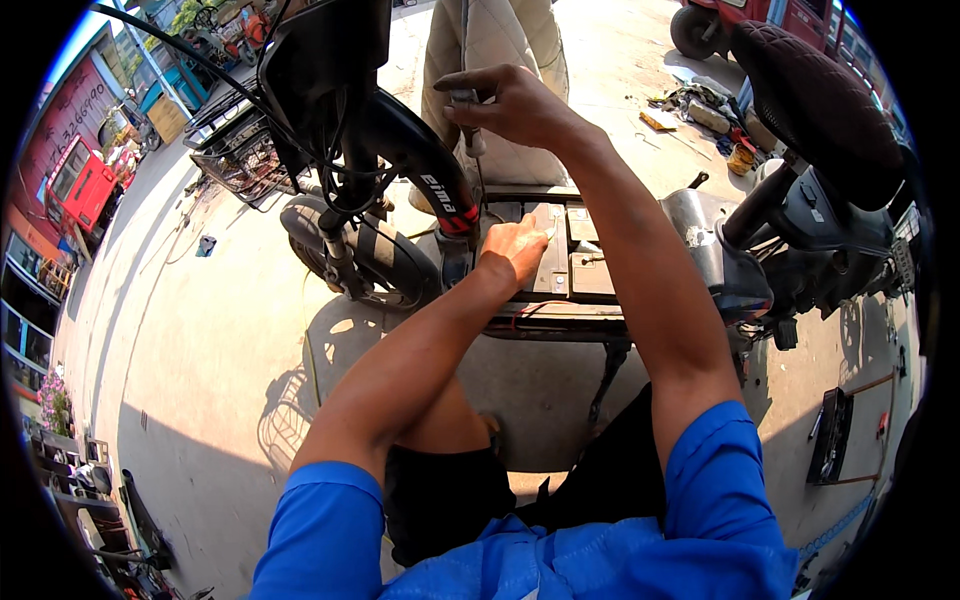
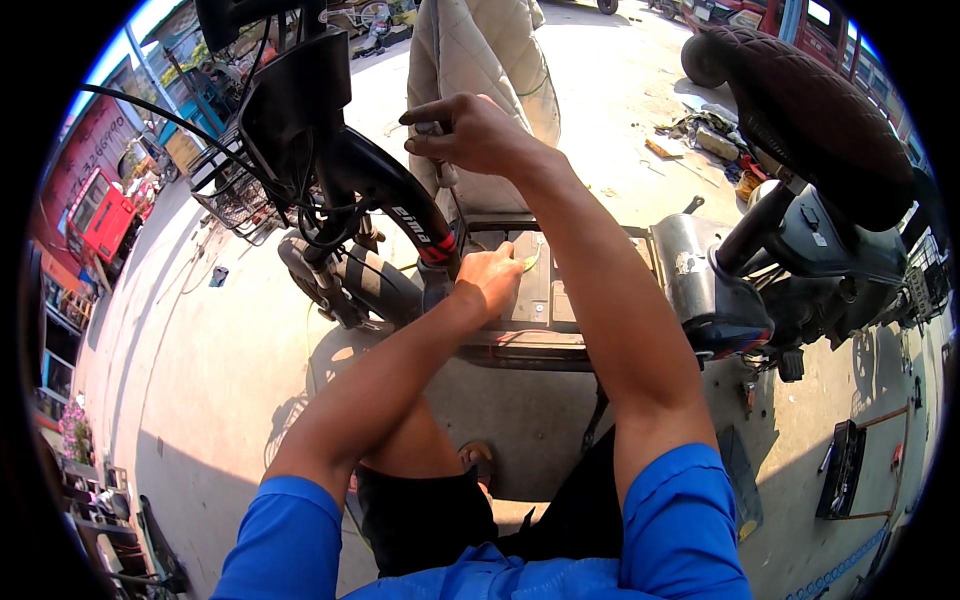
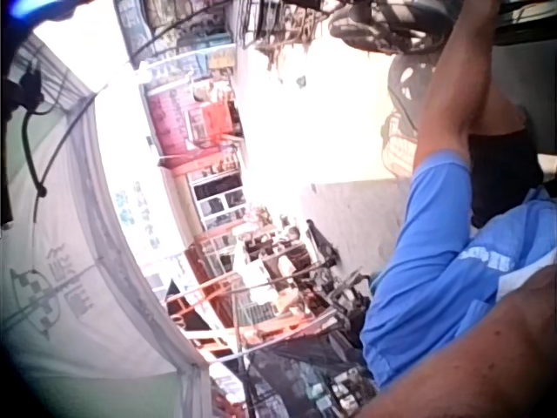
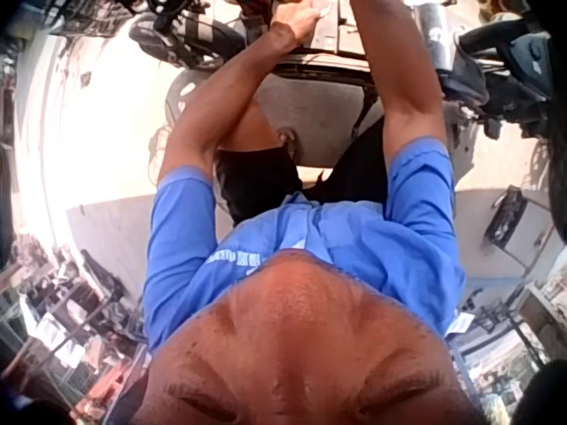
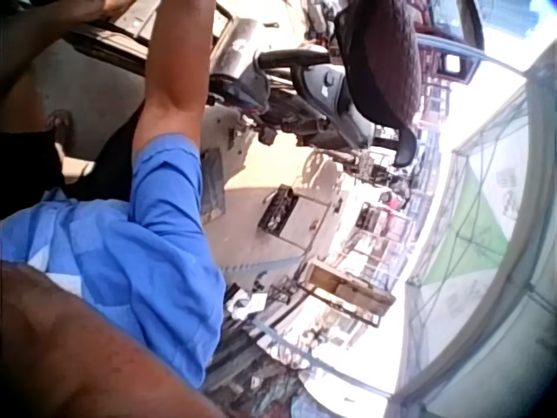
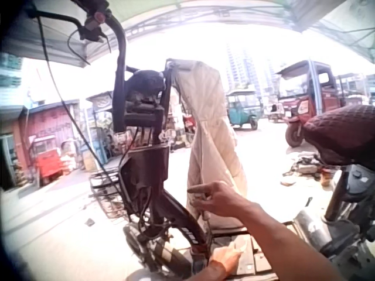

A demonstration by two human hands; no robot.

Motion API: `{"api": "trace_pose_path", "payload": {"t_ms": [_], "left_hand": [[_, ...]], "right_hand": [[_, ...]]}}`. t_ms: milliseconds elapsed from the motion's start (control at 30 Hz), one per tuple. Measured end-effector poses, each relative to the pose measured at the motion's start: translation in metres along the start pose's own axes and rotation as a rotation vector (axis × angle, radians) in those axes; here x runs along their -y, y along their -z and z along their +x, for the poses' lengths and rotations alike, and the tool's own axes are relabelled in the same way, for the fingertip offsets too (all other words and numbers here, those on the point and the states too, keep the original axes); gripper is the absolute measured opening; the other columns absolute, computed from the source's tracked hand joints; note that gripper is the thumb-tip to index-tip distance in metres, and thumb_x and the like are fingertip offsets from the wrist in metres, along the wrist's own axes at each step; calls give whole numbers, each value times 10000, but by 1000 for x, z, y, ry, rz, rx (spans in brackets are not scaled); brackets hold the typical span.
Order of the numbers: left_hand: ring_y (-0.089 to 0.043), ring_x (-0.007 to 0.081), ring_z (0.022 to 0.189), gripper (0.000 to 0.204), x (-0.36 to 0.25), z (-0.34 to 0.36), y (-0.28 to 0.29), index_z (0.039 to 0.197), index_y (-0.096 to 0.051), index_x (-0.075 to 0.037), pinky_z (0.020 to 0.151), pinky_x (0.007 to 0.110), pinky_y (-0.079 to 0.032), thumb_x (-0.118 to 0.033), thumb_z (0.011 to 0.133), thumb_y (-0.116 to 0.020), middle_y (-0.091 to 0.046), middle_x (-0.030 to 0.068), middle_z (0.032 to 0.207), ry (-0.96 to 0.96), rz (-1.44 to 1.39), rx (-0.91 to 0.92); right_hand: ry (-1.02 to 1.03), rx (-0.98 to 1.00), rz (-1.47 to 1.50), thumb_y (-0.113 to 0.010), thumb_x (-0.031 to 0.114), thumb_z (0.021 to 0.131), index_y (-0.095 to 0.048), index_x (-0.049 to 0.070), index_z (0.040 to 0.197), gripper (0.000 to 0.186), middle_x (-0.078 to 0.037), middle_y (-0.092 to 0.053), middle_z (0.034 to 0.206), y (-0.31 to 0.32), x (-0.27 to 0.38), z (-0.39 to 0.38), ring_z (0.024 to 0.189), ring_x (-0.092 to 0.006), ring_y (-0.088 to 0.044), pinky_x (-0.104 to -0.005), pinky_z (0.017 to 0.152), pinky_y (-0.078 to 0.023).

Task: The person uses a screwdriver to remove screws from the frame of an electric scooter. They then lift the seat and continue to unscrew components underneath, working on the scooter's internal structure.

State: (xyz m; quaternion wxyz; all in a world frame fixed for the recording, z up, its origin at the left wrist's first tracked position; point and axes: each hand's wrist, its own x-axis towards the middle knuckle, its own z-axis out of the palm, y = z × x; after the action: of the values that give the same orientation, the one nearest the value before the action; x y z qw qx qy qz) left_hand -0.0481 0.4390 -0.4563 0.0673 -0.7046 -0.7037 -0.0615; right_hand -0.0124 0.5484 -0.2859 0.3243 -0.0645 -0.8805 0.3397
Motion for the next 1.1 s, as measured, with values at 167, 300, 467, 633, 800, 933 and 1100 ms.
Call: {"api": "trace_pose_path", "payload": {"t_ms": [167, 300, 467, 633, 800, 933, 1100], "left_hand": [[-701, 323, 878, 162, -2, 2, -13, 952, -687, -33, 752, 438, -565, -75, 839, -578, -616, 166, 1055, 11, -65, -109], [-700, 324, 881, 114, -2, 3, -17, 914, -649, -30, 731, 435, -564, -65, 867, -551, -608, 171, 1033, 52, -72, -123], [-689, 331, 899, 81, -1, 3, -19, 934, -587, -20, 733, 445, -558, -48, 865, -557, -594, 184, 1012, 70, -64, -126], [-662, 381, 903, 185, 4, 1, -21, 981, -551, -18, 772, 476, -537, -34, 808, -614, -585, 191, 1008, 85, -162, -159], [-637, 410, 943, 229, 11, 9, -21, 996, -532, -36, 807, 510, -512, -53, 795, -639, -597, 200, 1006, 165, -265, -129], [-628, 415, 963, 177, 16, 15, -25, 999, -533, -34, 812, 512, -502, -90, 860, -627, -607, 198, 1014, 219, -370, -166], [-631, 406, 946, 177, 14, 21, -19, 1017, -593, -42, 815, 497, -503, -187, 925, -637, -606, 186, 989, 206, -392, -228]], "right_hand": [[15, 15, -36, -717, 130, 914, -694, 120, 1282, 369, -37, -714, 827, 0, -5, 3, 740, -97, -637, -289, 733, -509], [43, 64, 26, -678, 97, 926, -639, 76, 1341, 418, -38, -706, 818, -1, -11, 5, 741, -102, -649, -286, 768, -513], [40, 36, 22, -714, 211, 878, -686, 120, 1284, 418, -110, -722, 859, -3, -12, 5, 756, -185, -660, -342, 757, -530], [54, 43, 39, -711, 190, 859, -698, 109, 1256, 405, -100, -713, 809, -1, -10, 3, 711, -184, -659, -350, 734, -537], [64, 35, 57, -710, 160, 852, -701, 121, 1255, 405, -96, -707, 787, 0, -17, 3, 691, -190, -658, -349, 719, -540], [57, 17, 35, -705, 150, 850, -699, 130, 1259, 410, -98, -702, 781, 0, -14, 1, 692, -194, -660, -352, 718, -541], [78, 62, -68, -670, 53, 906, -635, 71, 1330, 426, -76, -712, 831, 0, -12, 2, 720, -141, -702, -311, 722, -560]]}}
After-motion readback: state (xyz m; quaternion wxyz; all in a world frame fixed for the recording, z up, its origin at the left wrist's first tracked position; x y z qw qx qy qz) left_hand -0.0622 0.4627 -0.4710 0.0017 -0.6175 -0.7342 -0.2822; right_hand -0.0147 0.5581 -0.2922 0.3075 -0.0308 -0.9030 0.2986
